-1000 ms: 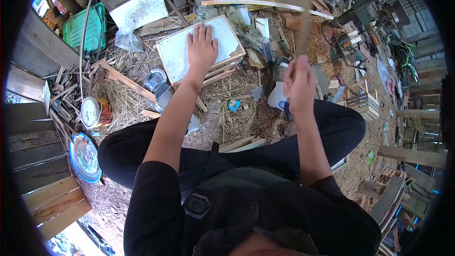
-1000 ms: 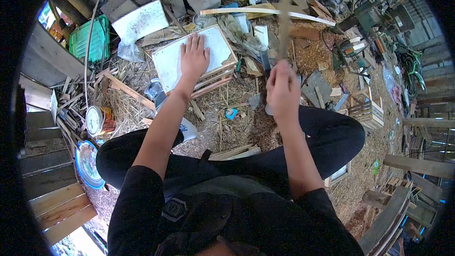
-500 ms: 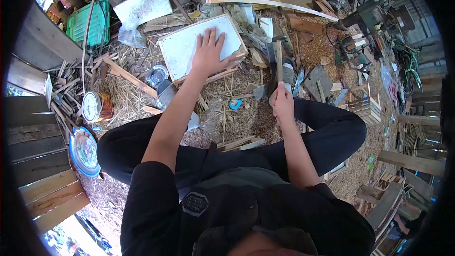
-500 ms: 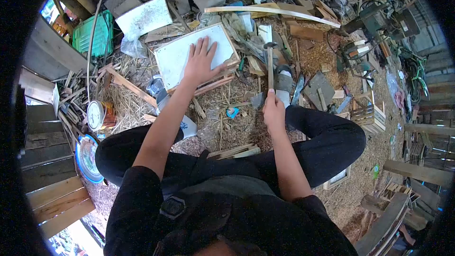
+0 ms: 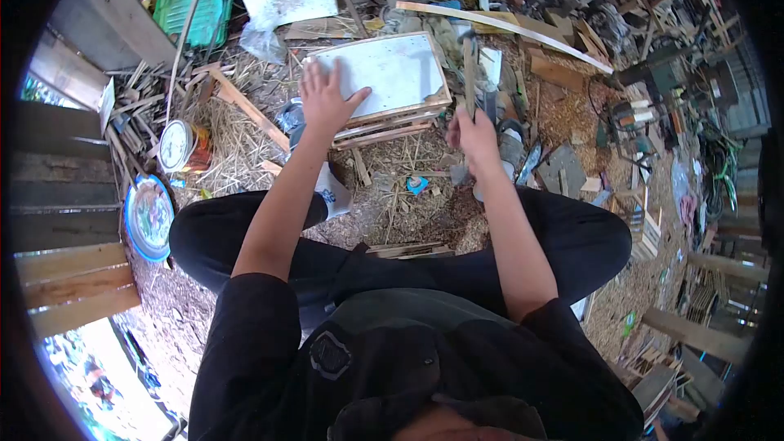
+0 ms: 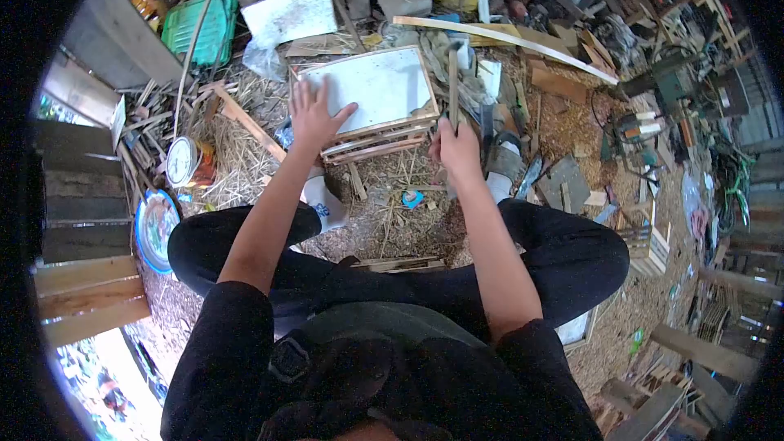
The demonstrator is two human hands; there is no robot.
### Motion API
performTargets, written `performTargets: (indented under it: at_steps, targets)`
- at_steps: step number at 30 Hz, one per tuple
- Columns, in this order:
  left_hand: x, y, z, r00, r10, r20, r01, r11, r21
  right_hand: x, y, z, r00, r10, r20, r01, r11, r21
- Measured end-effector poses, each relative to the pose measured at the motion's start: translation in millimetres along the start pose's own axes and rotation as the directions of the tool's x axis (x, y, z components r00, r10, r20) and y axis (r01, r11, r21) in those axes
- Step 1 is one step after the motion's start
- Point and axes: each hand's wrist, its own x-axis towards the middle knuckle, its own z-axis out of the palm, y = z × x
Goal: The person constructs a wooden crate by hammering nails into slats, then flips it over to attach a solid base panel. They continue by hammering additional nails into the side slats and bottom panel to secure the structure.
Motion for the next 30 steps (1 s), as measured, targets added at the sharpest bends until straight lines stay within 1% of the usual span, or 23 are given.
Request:
performTargets:
  at_steps: [1, 2, 3, 4, 5, 6, 7, 8, 9, 10, 11, 12, 13, 14, 15, 17, 20, 21, 24, 25, 27, 28, 30]
  targets:
    - [-6, -6, -1, 1.0, -0.013, -0.008, 0.013, 1.0, 0.013, 25, 5, 1, 0.997, -0.081, 0.002, 0.08, 0.992, -0.094]
    - [-14, -11, -4, 0.978, -0.209, -0.024, 0.207, 0.974, -0.088, 38, 10, 5, 0.996, -0.087, 0.017, 0.088, 0.992, -0.087]
    - [-21, -17, -4, 0.918, -0.396, -0.024, 0.384, 0.903, -0.192, 49, 15, 9, 0.988, -0.154, 0.001, 0.152, 0.977, -0.147]
    - [-27, -27, 2, 0.916, -0.398, -0.046, 0.368, 0.881, -0.296, 60, 21, 13, 0.974, -0.224, -0.018, 0.215, 0.954, -0.206]
    - [-30, -34, 8, 0.891, -0.434, 0.132, 0.44, 0.754, -0.488, 69, 30, 19, 0.972, -0.233, -0.027, 0.223, 0.955, -0.196]
    - [-33, -35, 13, 0.857, -0.4, 0.324, 0.511, 0.581, -0.634, 72, 45, 23, 0.976, -0.218, 0.024, 0.219, 0.961, -0.17]
    - [-37, -33, 15, 0.881, -0.368, 0.297, 0.465, 0.555, -0.69, 73, 59, 24, 0.979, -0.198, 0.056, 0.204, 0.969, -0.142]
    - [-38, -30, 18, 0.908, -0.311, 0.279, 0.41, 0.527, -0.744, 77, 68, 31, 0.974, -0.225, 0.019, 0.225, 0.964, -0.145]
    - [-39, -37, 35, 0.902, -0.349, 0.253, 0.415, 0.549, -0.725, 78, 72, 37, 0.968, -0.247, -0.043, 0.239, 0.96, -0.148]
    - [-38, -31, 24, 0.844, -0.394, 0.364, 0.515, 0.408, -0.754, 47, 35, 29, 0.949, -0.309, -0.06, 0.279, 0.915, -0.292]
    - [-35, -43, 41, 0.799, -0.406, 0.443, 0.553, 0.207, -0.807, 38, 27, 25, 0.969, -0.247, 0.005, 0.246, 0.963, -0.109]
    - [-32, -28, 7, 0.749, -0.347, 0.564, 0.634, 0.13, -0.762, 22, 15, 22, 0.964, -0.254, -0.077, 0.233, 0.948, -0.217]
    - [-29, -39, 19, 0.783, -0.312, 0.538, 0.592, 0.108, -0.799, 30, 34, 30, 0.926, -0.324, -0.192, 0.272, 0.928, -0.253]
    - [-22, -44, 23, 0.845, -0.212, 0.491, 0.523, 0.139, -0.841, 14, 21, 20, 0.962, -0.257, -0.096, 0.231, 0.947, -0.222]
    - [-19, -26, -6, 0.798, -0.257, 0.544, 0.593, 0.184, -0.784, 2, 11, 13, 0.971, -0.229, -0.072, 0.204, 0.945, -0.257]
    - [-2, -22, -14, 0.799, -0.257, 0.544, 0.598, 0.24, -0.765, -14, 8, 5, 0.947, -0.276, -0.163, 0.222, 0.932, -0.286]
    - [14, 11, -61, 0.855, -0.163, 0.491, 0.518, 0.274, -0.81, -26, -7, -11, 0.872, -0.364, -0.327, 0.283, 0.92, -0.27]
    - [30, 11, -62, 0.895, -0.135, 0.426, 0.446, 0.297, -0.844, -32, -18, -21, 0.862, -0.373, -0.344, 0.291, 0.919, -0.267]
    - [61, 35, -119, 0.897, -0.016, 0.441, 0.439, 0.14, -0.888, -72, -80, -63, 0.793, -0.432, -0.429, 0.327, 0.897, -0.299]
    - [65, 41, -142, 0.893, 0.09, 0.441, 0.432, 0.105, -0.896, -90, -102, -77, 0.782, -0.45, -0.431, 0.339, 0.888, -0.312]
    - [90, 24, -157, 0.879, 0.213, 0.427, 0.428, 0.043, -0.903, -122, -138, -101, 0.79, -0.456, -0.41, 0.346, 0.883, -0.316]
    - [85, 35, -175, 0.914, 0.229, 0.334, 0.347, -0.018, -0.938, -133, -152, -110, 0.785, -0.472, -0.4, 0.357, 0.874, -0.33]
    - [91, 55, -204, 0.917, 0.255, 0.308, 0.335, -0.073, -0.939, -153, -177, -125, 0.707, -0.535, -0.463, 0.357, 0.835, -0.419]
